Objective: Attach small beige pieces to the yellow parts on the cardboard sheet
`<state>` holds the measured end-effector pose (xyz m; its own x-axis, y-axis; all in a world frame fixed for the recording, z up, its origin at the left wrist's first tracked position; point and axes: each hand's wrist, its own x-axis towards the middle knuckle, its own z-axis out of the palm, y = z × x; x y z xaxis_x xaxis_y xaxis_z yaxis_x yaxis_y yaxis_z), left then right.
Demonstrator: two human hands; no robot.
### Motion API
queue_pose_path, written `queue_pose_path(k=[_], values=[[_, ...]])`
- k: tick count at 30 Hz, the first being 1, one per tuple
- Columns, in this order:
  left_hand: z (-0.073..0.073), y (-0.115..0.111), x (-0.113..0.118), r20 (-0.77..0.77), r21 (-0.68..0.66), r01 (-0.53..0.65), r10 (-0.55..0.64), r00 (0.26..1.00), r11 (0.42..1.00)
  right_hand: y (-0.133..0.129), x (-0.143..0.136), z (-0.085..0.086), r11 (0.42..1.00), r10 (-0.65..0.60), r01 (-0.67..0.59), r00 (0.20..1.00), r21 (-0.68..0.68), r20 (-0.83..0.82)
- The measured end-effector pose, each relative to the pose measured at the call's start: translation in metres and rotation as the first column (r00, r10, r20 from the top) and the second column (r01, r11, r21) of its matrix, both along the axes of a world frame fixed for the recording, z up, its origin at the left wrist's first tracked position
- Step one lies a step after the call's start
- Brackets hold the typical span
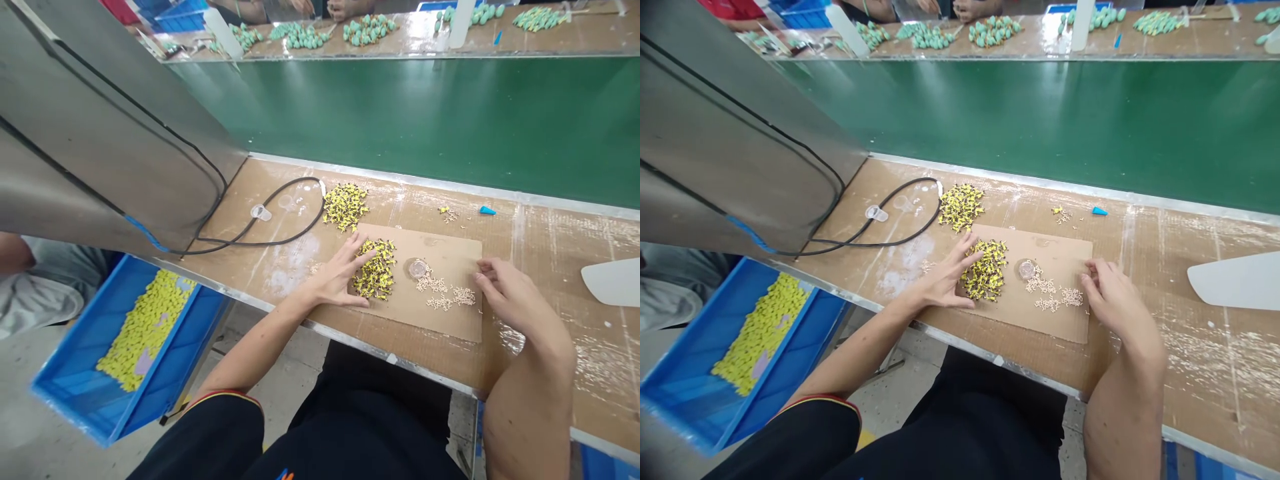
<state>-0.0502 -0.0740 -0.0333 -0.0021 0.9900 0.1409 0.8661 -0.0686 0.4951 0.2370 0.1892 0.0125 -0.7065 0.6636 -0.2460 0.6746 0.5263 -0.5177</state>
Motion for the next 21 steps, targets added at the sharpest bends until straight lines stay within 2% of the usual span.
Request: queue_pose_path(k=[3, 5, 9, 16, 21], values=[[0.004, 0.010, 0.009, -0.109, -0.127, 0.019, -0.033, 0.993, 0.992, 0.000, -0.003, 0.001, 1.000, 0.006, -0.006, 1.000, -0.017, -0.011], [0.008, 0.020, 0.014, -0.135, -0.154, 0.020, -0.041, 0.990, 0.988, 0.000, -0.004, 0.002, 0.999, -0.003, 0.002, 1.000, -0.054, -0.024], [0.012, 0.031, 0.020, -0.143, -0.139, 0.022, -0.042, 0.989, 0.990, 0.002, -0.004, 0.002, 0.997, -0.016, 0.013, 0.999, -0.082, -0.035], [0.010, 0.032, 0.026, -0.153, -0.052, 0.017, -0.025, 0.988, 0.999, 0.002, -0.002, -0.002, 0.998, -0.015, 0.013, 0.999, -0.062, -0.043], [0.014, 0.037, 0.030, -0.138, -0.048, 0.001, -0.007, 0.990, 0.999, 0.004, -0.002, -0.005, 0.998, 0.004, -0.006, 0.999, -0.058, -0.044]])
